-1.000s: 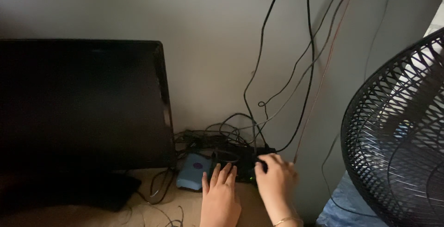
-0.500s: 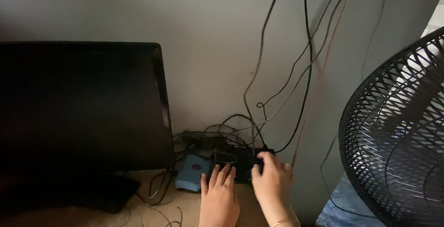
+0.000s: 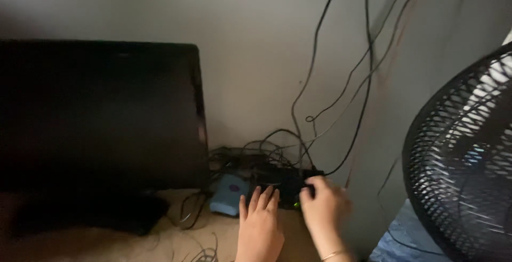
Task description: Connecting and arranging cables for a television monitor and a digital TV receiver.
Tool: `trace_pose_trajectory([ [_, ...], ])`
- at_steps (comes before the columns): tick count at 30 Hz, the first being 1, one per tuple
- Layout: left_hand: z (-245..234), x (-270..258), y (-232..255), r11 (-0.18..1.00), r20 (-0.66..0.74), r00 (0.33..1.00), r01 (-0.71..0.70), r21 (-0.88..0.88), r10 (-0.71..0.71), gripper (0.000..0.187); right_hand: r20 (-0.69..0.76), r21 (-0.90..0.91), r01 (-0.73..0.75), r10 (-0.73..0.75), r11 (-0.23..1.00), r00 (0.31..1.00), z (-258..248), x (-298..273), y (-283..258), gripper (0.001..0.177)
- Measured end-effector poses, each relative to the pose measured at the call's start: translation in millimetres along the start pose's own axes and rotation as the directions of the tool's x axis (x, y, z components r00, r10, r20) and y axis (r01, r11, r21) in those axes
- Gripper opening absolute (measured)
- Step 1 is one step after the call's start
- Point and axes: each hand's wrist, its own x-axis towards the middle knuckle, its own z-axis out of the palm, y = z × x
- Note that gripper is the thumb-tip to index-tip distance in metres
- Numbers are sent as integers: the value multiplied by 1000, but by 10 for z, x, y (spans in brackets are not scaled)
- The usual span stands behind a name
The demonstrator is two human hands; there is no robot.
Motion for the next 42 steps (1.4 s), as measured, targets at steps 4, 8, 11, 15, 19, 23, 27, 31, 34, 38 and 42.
trace_pose_trajectory([
  [4,4,-93,-18,999,-114,993,-43,-19,40,69,-54,-56,-100,97,993,994,-11,-30,69,20],
  [8,29,-110,-22,993,-216,970,-116,10,115,61,-119,-50,20,-26,999,993,5,-101,-29,20],
  [11,-12,-107,-2,995,-188,977,-103,15,104,65,-107,36,132,-128,991,986,66,-169,-88,21],
  [15,15,-95,-16,996,-187,978,-89,8,89,63,-122,-40,228,-232,973,965,-17,-179,-213,23],
  [19,47,-93,-33,994,-209,972,-112,8,111,62,-3,-77,23,-24,997,1000,-39,-107,-117,19],
  [23,0,-107,-3,995,-189,976,-104,6,104,64,-54,-80,19,-24,997,998,-109,-115,-90,19],
  [27,43,-117,-14,996,-212,973,-87,1,85,62,-22,-21,41,-42,999,999,-43,-194,-212,17],
  [31,56,-88,-25,994,-255,961,-109,18,110,61,-4,25,167,-167,986,986,-69,-222,-308,18],
  [34,59,-87,-22,994,-246,963,-106,29,110,62,-8,86,78,-78,993,997,49,-135,-95,17],
  [38,122,-147,-35,990,-260,957,-108,91,128,63,-41,-29,4,-5,1000,999,-45,-109,-17,18],
  [42,89,-144,4,988,-294,946,-110,111,139,64,85,-47,-38,42,998,996,-203,-145,-152,24],
])
